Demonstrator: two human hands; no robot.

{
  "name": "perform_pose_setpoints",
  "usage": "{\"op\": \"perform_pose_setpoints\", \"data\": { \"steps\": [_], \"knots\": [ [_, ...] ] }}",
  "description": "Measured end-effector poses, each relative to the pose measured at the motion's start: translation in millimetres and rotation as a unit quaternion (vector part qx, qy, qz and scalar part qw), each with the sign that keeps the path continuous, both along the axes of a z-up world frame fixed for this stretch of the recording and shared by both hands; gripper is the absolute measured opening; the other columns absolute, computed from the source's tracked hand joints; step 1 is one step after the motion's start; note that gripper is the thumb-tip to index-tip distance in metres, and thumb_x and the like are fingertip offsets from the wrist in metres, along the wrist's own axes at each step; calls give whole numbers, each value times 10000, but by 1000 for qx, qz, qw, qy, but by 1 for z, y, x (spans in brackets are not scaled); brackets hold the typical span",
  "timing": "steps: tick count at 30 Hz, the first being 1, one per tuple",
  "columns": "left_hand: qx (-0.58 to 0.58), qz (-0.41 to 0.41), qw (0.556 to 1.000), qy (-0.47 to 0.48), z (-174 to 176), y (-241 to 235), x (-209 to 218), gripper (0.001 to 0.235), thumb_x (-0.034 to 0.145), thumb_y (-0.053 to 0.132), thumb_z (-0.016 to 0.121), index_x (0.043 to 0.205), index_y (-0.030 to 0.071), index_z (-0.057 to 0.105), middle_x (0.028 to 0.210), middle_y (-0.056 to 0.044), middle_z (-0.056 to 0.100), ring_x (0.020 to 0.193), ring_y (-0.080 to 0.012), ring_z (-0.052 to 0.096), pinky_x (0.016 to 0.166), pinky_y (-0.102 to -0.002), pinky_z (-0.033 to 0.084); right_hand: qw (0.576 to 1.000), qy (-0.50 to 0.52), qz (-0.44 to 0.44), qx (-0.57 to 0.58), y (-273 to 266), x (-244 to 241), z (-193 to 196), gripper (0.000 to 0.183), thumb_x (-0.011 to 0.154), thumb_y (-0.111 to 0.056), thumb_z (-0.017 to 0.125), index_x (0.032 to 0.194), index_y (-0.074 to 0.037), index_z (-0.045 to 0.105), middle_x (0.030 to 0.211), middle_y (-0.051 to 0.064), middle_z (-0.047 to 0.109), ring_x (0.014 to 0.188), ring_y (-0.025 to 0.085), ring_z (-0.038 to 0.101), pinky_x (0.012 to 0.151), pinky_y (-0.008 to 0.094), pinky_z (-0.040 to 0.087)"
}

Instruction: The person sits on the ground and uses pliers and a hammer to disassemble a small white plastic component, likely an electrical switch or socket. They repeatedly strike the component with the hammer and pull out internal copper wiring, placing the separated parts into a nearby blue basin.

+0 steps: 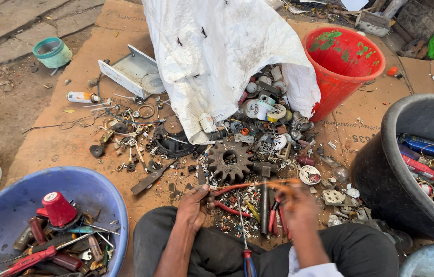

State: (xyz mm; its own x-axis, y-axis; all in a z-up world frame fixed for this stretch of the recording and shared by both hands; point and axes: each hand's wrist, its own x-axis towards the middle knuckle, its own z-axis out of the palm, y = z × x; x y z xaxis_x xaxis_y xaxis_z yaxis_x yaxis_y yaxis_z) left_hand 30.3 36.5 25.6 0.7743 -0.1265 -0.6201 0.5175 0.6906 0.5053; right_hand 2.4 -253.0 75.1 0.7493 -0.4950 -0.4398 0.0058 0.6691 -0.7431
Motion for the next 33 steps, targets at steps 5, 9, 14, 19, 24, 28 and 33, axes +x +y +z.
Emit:
{"op": "perform_pose_setpoints", "data": {
  "steps": [5, 9, 14, 19, 24, 28, 33],
  "knots": [
    [-42, 5, 999, -11, -17, -4, 1, 168, 953, 145, 679, 959, -14, 628, 805, -129, 675, 598, -199, 599, 514, -313, 532, 971, -104, -129, 175, -79, -16, 37, 188, 1066, -140, 481, 1134, -55, 635, 967, 133, 714, 829, 235, 736, 778, 389, 633],
    [-50, 5, 999, -5, -25, -1, 4, 168, 960, 146, 696, 958, -13, 643, 790, -114, 652, 612, -196, 591, 527, -315, 529, 986, -135, -66, 70, -164, -51, 74, 214, 1085, -341, 553, 973, -173, 625, 743, -11, 581, 461, 84, 332, 463, 275, 328],
    [-82, 3, 997, -13, -26, 4, 6, 147, 933, 136, 714, 952, 2, 656, 782, -92, 648, 632, -187, 595, 530, -312, 503, 977, -147, -142, -58, -212, -88, 134, 174, 1034, -309, 587, 1049, -146, 645, 865, 23, 611, 525, 108, 412, 503, 289, 392],
    [-91, 0, 995, -39, -19, 6, 11, 174, 928, 160, 734, 955, 1, 667, 765, -84, 643, 615, -183, 577, 515, -302, 488, 955, -108, -173, -216, -156, -75, 122, 217, 984, -277, 620, 1125, -119, 666, 987, 58, 641, 590, 132, 492, 544, 303, 457],
    [-45, -18, 998, -33, -8, -7, 6, 199, 905, 154, 743, 1027, 5, 689, 813, -89, 674, 697, -194, 632, 578, -340, 552, 916, -43, 17, -397, -169, -104, 188, 310, 933, -246, 654, 1201, -93, 686, 1109, 92, 671, 655, 156, 572, 584, 317, 522],
    [-38, -76, 995, -52, -3, -15, 0, 231, 886, 144, 751, 1074, 17, 710, 856, -84, 705, 740, -197, 663, 600, -331, 566, 850, 53, 362, -379, -70, -77, 126, 398, 893, -220, 680, 1262, -71, 702, 1206, 119, 695, 706, 175, 636, 616, 328, 574],
    [-21, -108, 992, -69, -7, -17, -4, 266, 879, 102, 726, 1112, -23, 704, 882, -113, 740, 736, -197, 692, 630, -335, 582, 751, 31, 490, -442, 67, -12, 9, 465, 930, -240, 706, 1342, -50, 603, 1216, 120, 696, 1022, 169, 684, 899, 327, 553]
  ]
}}
